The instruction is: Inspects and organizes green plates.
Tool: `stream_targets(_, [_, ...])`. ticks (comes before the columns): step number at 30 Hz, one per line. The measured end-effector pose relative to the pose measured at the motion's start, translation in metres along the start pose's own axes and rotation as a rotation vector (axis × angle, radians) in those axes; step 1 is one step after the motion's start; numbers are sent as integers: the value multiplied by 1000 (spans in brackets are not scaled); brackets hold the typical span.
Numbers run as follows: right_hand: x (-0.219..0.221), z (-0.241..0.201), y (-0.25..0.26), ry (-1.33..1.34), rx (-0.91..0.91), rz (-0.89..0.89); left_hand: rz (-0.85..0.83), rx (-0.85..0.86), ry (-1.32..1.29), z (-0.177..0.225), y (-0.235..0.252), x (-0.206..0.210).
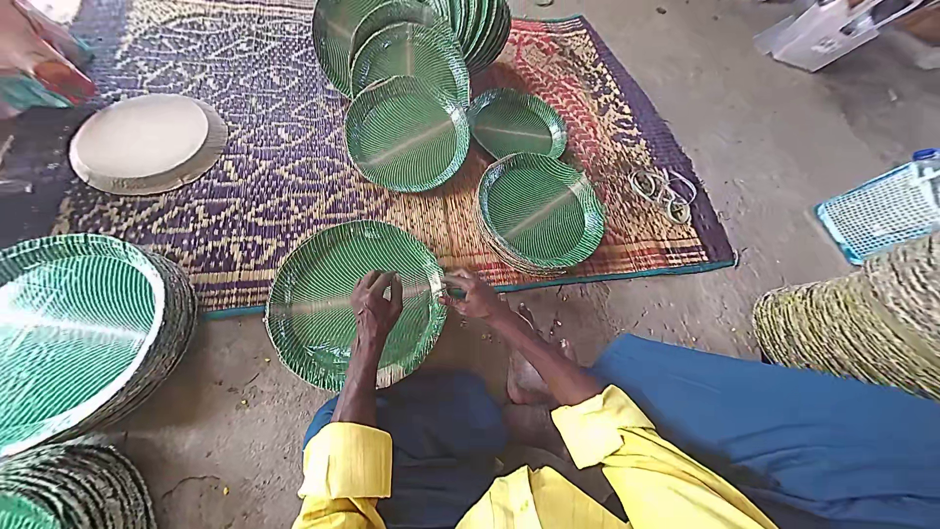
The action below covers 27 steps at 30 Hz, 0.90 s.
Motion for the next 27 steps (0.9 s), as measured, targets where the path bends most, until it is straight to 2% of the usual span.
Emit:
stream_targets(2, [16,8,-14,85,55,-47,64,25,-14,-2,0,-7])
stream_targets(5, [38,22,-34,268,23,39,168,69,13,-2,-4,-17])
stream_targets(9, [52,52,-44,407,244,-1,300,54,105,2,-10,-42])
stream_targets(11, [53,55,-45,433,293,-18,370,-5,169,2,-17,-62])
stream_targets(14, [54,48,-46,631,290,-29,463,-231,262,-14,-40,-96])
stream_targets(19, [67,34,-59,797,342,-142,421,-833,291,-53,-93,-131])
stream_targets(22, [66,26,-67,860,401,-191,429,-1121,-5,-72,-114,-117])
stream_targets(24, [65,26,-69,889,415,-197,439,-1208,-232,-81,-121,-99])
stream_targets(27, [60,25,-71,924,447,-159,448,-1254,-398,-77,-121,-90])
Point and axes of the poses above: each hand's wrist, its own y-axis towards the middle knuckle, its own x-axis out of the palm, z = x × y, the point moved 8 cm from there along y, towards the middle knuckle, and after that the axes turned 2 degrees about z, right-handed, at the moved point
